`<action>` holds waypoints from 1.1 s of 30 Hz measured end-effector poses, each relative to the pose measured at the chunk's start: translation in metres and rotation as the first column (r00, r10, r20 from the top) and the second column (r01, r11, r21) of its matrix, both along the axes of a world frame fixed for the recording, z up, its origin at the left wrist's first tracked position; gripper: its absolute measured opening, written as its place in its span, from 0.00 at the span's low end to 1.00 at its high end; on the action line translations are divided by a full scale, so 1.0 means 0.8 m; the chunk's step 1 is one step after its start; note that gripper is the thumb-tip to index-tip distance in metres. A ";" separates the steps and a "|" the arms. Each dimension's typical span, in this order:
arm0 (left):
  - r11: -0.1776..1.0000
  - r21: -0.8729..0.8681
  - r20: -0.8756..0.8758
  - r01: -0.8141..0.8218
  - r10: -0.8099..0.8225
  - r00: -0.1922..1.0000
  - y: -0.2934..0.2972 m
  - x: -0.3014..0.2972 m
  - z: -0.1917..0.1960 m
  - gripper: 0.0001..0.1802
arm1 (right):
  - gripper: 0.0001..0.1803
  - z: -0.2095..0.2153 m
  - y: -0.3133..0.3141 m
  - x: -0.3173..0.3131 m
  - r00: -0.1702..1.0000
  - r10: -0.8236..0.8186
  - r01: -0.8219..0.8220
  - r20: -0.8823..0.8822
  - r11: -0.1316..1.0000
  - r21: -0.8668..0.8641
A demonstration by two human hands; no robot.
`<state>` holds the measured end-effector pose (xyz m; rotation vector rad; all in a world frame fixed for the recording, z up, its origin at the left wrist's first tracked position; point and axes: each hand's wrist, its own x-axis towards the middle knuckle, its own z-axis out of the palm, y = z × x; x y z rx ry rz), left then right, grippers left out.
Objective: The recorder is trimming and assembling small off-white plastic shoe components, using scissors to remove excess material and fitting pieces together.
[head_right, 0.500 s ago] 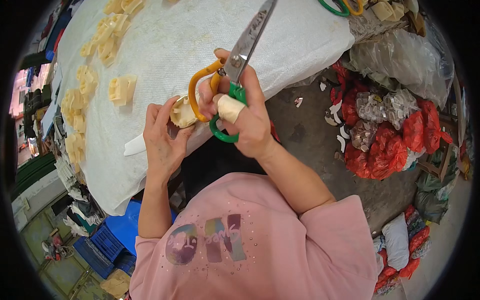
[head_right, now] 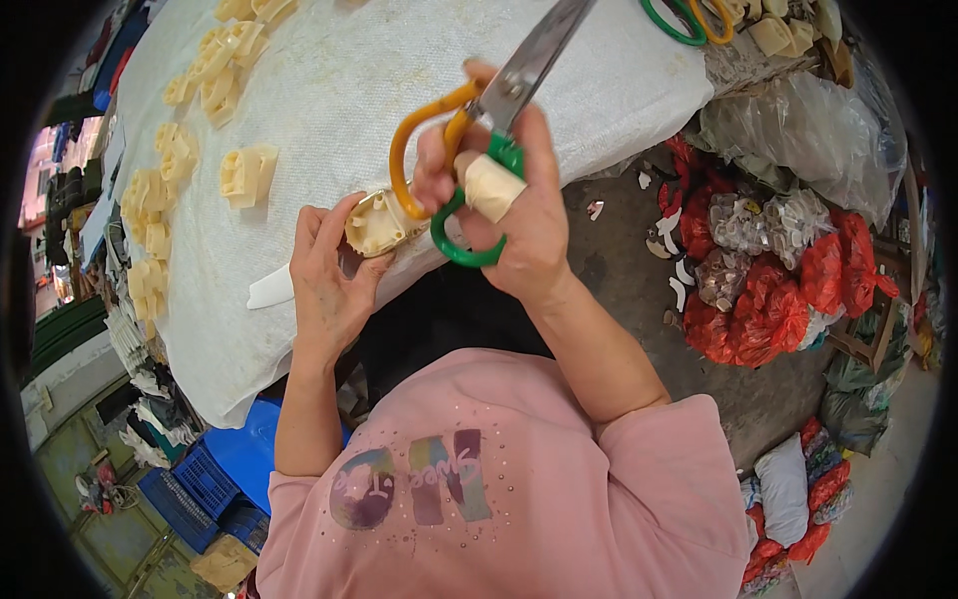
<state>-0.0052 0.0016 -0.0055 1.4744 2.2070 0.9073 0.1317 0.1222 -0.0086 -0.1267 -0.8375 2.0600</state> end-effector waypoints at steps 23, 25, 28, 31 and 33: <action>0.999 -0.039 0.076 -0.015 0.018 0.997 0.007 0.002 0.010 0.32 | 0.32 -0.022 0.001 -0.034 0.976 -0.081 0.073 0.203 0.996 0.048; 1.000 -0.012 0.062 -0.013 0.014 0.998 0.006 0.000 0.009 0.32 | 0.32 -0.024 0.000 -0.039 0.996 -0.068 0.069 0.053 0.997 -0.022; 1.000 0.025 0.025 0.007 -0.008 1.000 0.003 -0.006 0.003 0.31 | 0.31 -0.019 0.008 -0.040 0.999 -0.013 0.017 0.047 0.996 -0.086; 0.992 0.123 -0.121 0.028 -0.013 0.993 -0.010 -0.006 -0.009 0.31 | 0.30 -0.002 0.017 -0.031 0.906 -0.194 0.146 0.376 0.977 0.152; 0.955 0.293 -0.229 0.051 0.018 0.973 -0.023 0.002 -0.007 0.32 | 0.30 0.011 0.031 -0.015 0.682 -0.422 0.116 0.597 0.869 0.482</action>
